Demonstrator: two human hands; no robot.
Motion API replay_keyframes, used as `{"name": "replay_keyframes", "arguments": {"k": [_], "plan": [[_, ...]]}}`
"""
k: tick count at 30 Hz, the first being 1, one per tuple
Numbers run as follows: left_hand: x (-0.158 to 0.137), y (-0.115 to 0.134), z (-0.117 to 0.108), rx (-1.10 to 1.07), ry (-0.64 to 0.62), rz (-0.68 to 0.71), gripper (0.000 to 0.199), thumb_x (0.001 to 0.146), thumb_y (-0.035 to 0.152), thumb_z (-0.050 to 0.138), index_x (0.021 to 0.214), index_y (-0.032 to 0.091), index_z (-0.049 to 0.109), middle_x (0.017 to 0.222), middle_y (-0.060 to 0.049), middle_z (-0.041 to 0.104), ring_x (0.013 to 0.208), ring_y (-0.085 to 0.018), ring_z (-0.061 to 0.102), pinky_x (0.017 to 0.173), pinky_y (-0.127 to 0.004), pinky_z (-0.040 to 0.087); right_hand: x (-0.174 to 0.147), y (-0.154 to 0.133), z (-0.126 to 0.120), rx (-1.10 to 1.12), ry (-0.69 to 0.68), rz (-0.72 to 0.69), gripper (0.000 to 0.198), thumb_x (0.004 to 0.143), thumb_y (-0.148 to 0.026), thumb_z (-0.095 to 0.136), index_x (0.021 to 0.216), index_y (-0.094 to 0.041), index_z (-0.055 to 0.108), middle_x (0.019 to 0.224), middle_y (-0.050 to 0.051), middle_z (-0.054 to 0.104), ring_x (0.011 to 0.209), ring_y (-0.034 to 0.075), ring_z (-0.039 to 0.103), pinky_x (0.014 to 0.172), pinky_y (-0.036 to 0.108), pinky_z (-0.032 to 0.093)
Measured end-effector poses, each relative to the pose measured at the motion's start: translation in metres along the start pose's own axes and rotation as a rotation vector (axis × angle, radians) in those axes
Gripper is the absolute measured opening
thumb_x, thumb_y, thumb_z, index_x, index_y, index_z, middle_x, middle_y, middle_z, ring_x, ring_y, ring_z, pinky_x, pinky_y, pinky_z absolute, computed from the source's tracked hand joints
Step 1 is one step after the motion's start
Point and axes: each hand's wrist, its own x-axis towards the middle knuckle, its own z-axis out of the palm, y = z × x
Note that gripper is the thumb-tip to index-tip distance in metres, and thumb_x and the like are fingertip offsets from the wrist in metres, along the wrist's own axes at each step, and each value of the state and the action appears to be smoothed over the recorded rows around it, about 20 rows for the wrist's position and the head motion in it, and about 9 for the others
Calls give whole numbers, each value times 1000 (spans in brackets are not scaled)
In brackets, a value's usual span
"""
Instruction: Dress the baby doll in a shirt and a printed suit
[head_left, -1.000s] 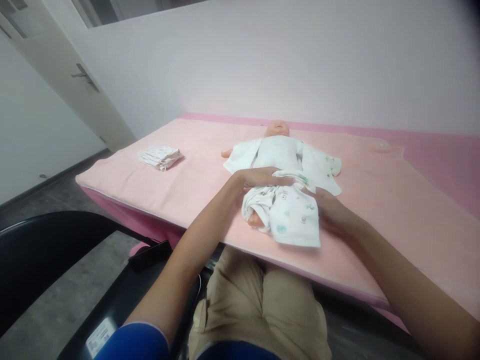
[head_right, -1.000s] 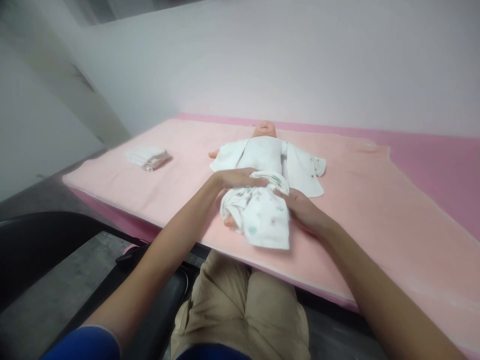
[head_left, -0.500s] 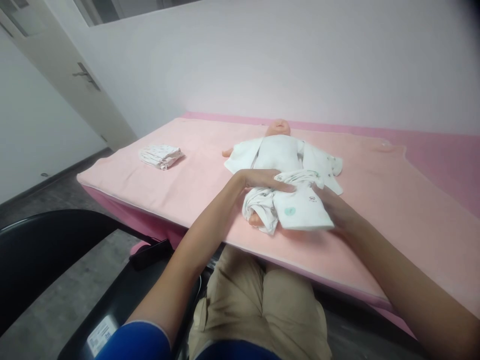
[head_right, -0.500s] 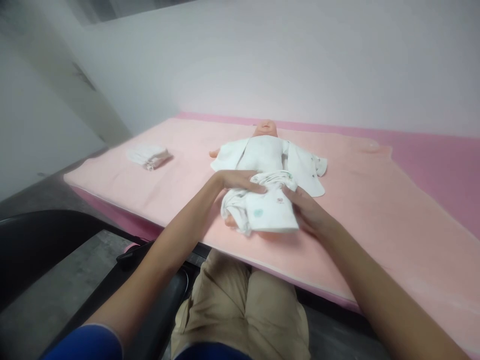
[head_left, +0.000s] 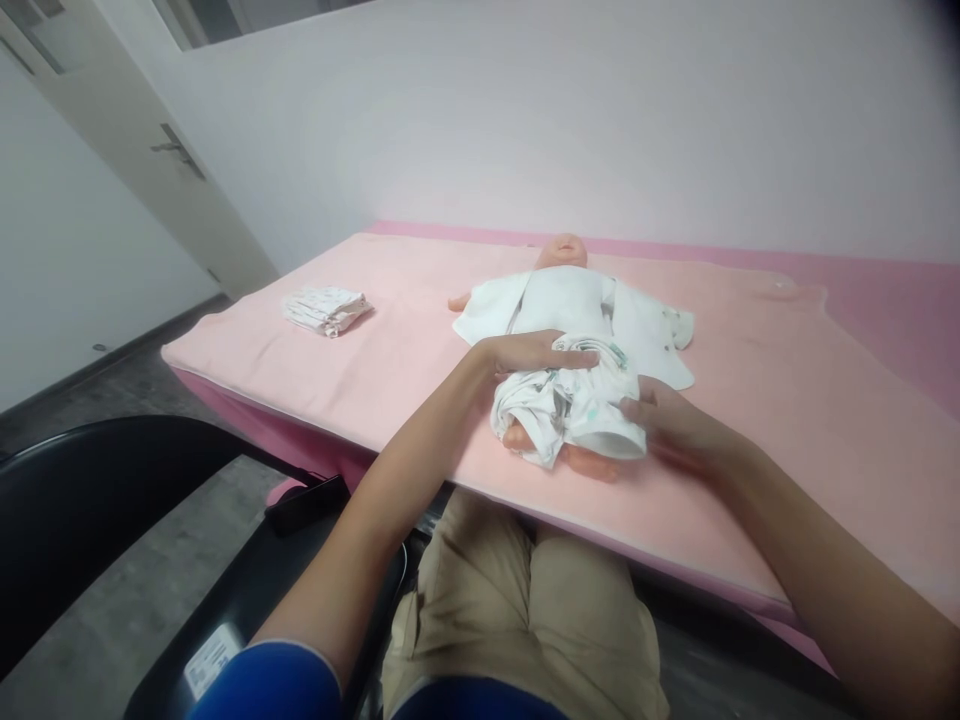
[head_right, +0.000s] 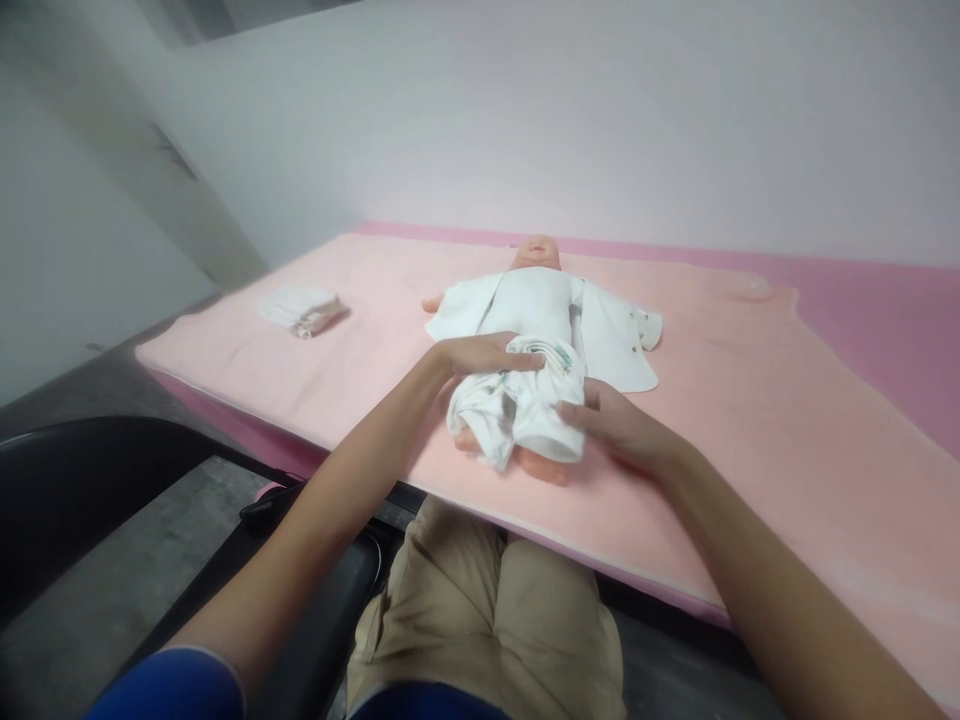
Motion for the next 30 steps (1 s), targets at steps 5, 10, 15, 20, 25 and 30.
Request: {"name": "replay_keyframes", "arguments": {"k": [5, 10, 15, 20, 25, 30], "plan": [[4, -3, -2, 74, 2, 12, 63, 86, 59, 67, 140, 26, 65, 128, -4, 74, 125, -28, 63, 109, -36, 50, 0, -1, -3, -145, -8, 41, 46, 78, -56, 87, 106, -20, 79, 108, 9, 79, 96, 31, 72, 77, 36, 57], [7, -10, -6, -17, -36, 21, 75, 77, 60, 78, 141, 25, 64, 128, -5, 74, 126, -30, 64, 110, -38, 51, 1, 2, -1, 31, 42, 3, 51, 81, -55, 85, 121, -24, 75, 121, 9, 77, 110, 34, 71, 87, 40, 59], [10, -16, -13, -26, -129, 45, 87, 56, 50, 95, 134, 22, 69, 119, -6, 77, 126, -34, 63, 109, -43, 51, 6, 4, 4, 171, 199, -28, 56, 82, -63, 79, 123, -25, 72, 122, 10, 76, 111, 35, 71, 87, 44, 60], [9, -15, -12, 4, -110, 45, 75, 58, 46, 95, 127, 24, 74, 117, -4, 78, 121, -33, 67, 106, -41, 53, 7, 3, 4, 150, 205, -25, 50, 84, -64, 77, 114, -24, 75, 113, 9, 78, 100, 33, 73, 79, 42, 59], [6, -15, -8, -133, -109, 83, 79, 67, 50, 91, 138, 24, 68, 130, -7, 74, 125, -30, 66, 111, -41, 50, 1, -1, 0, 96, 62, 62, 52, 82, -64, 79, 110, -20, 76, 103, 12, 79, 90, 31, 73, 71, 39, 57], [6, -17, -6, -195, -109, 81, 85, 66, 46, 92, 142, 23, 64, 133, -10, 72, 129, -31, 64, 114, -43, 48, -1, -3, -3, 48, -18, 83, 60, 69, -63, 89, 109, -18, 77, 97, 12, 79, 89, 34, 73, 71, 41, 58]]}}
